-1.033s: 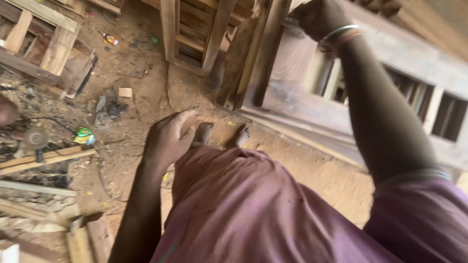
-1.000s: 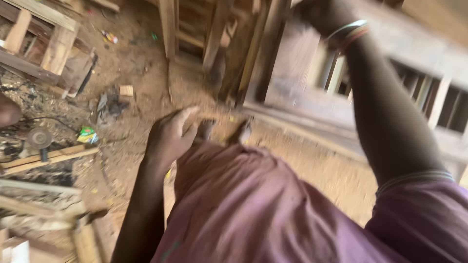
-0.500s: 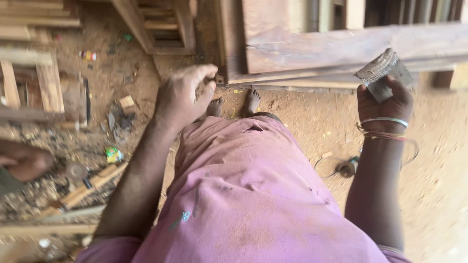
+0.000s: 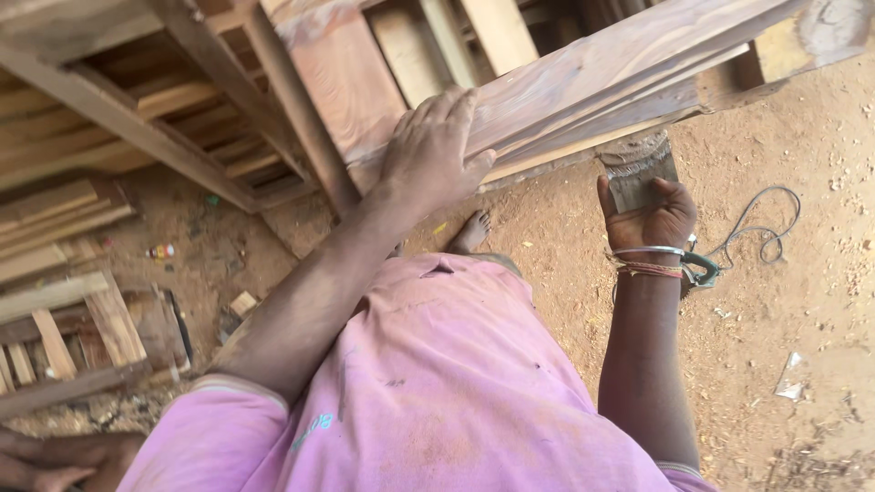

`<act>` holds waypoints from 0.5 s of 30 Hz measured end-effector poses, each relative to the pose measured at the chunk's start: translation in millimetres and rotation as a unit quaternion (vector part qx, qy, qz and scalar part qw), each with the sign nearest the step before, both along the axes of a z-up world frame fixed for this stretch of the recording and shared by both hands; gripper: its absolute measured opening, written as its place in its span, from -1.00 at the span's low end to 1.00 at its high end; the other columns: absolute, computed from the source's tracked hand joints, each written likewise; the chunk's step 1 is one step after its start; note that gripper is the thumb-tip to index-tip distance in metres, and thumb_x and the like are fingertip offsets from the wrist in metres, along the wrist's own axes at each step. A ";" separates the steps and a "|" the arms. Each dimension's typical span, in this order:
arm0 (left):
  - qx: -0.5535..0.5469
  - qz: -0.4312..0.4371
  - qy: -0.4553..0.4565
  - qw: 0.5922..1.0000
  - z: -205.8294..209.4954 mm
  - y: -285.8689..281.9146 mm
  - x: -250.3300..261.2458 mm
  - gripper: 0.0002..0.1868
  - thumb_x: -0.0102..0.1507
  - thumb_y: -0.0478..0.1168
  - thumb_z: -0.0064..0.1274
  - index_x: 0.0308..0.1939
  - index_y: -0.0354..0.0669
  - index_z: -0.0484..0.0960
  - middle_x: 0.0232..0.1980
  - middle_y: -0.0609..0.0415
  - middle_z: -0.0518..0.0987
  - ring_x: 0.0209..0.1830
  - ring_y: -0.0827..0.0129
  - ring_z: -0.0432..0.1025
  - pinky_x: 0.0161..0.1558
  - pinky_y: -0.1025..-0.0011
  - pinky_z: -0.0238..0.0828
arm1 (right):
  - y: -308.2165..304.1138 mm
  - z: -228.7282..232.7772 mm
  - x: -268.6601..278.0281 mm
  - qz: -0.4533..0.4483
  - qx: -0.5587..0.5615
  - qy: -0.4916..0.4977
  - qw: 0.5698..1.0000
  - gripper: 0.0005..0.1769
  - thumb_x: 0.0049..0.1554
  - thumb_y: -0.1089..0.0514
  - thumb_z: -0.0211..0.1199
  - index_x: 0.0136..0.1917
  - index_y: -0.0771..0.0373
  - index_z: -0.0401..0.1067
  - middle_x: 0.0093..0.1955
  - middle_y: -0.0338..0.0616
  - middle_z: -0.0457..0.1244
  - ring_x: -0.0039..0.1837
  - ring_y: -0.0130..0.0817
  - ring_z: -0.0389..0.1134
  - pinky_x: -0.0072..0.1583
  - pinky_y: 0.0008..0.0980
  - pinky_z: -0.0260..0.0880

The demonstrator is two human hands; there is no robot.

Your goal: The person sands the surfaces and edges of a wooden frame by hand using a piece of sandpaper.

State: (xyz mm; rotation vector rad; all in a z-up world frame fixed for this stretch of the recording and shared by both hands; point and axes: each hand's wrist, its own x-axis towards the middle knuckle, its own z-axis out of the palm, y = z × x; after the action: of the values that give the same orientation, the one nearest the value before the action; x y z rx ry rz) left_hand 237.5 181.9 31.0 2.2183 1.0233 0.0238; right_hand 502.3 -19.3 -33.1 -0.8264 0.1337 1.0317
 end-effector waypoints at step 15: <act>0.043 0.013 0.102 0.994 -23.6 22.2 103.9 0.00 0.21 0.10 0.18 0.55 -0.19 0.00 0.61 -0.11 0.00 0.61 0.05 -0.11 0.52 -0.05 -0.24 | 85.4 69.4 89.3 0.238 -0.175 -0.625 0.722 -0.58 0.24 0.23 -0.02 0.23 0.32 0.56 0.02 0.02 0.44 0.03 -0.18 0.50 0.10 -0.21 0.54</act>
State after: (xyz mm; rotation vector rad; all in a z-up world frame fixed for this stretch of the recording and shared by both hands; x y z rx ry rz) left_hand 341.4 204.1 7.4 2.3217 1.1804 -0.1527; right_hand 591.6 66.1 36.3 -1.8223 -1.1365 0.7052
